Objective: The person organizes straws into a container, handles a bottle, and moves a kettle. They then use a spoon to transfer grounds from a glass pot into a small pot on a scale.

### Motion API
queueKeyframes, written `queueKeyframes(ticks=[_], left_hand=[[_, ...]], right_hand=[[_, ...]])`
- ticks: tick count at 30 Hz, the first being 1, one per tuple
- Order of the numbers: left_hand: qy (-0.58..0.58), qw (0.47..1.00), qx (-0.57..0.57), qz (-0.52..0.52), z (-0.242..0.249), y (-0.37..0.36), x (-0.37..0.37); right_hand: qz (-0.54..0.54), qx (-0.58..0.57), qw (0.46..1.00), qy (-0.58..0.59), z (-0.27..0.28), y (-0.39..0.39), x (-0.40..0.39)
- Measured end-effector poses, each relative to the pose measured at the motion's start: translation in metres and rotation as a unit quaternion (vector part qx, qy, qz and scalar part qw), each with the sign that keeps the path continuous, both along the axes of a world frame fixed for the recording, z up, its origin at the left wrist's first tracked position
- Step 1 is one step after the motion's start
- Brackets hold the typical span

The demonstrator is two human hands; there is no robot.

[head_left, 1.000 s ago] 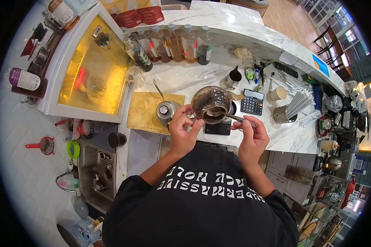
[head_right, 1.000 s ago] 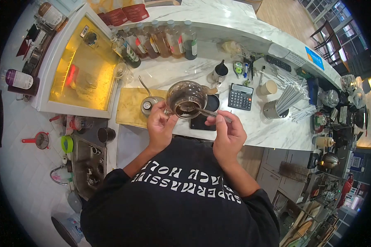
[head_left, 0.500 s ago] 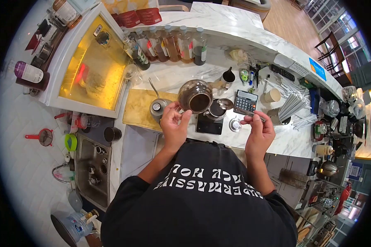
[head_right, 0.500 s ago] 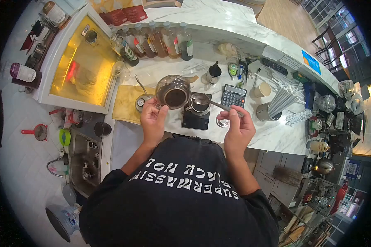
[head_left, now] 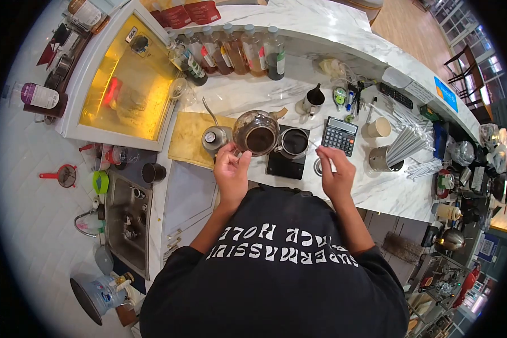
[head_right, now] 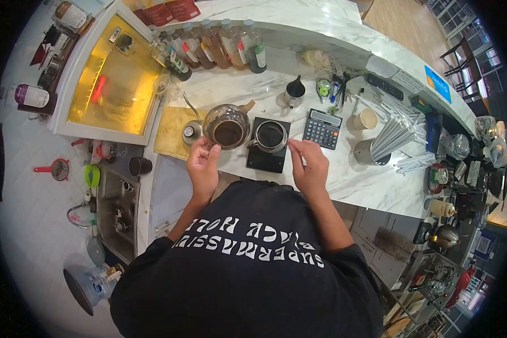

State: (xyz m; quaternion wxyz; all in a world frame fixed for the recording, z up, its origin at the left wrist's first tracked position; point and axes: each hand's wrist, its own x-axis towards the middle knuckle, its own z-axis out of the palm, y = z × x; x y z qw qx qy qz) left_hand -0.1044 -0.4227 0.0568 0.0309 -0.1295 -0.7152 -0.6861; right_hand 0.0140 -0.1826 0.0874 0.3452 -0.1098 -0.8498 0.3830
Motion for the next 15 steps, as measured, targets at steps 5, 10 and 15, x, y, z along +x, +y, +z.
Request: queueKeyframes(ticks=[5, 10, 15], left_hand=[[-0.020, 0.998, 0.053, -0.011, -0.012, 0.004, 0.002], [0.065, 0.992, 0.080, -0.068, 0.026, 0.018, 0.008], [0.152, 0.981, 0.090, -0.081, 0.048, 0.028, 0.004]], right_hand=[[-0.014, -0.084, 0.992, 0.094, 0.049, 0.008, 0.013], [0.100, -0.057, 0.976, 0.185, 0.100, 0.010, 0.020], [0.193, 0.032, 0.967, 0.163, 0.108, -0.003, 0.004]])
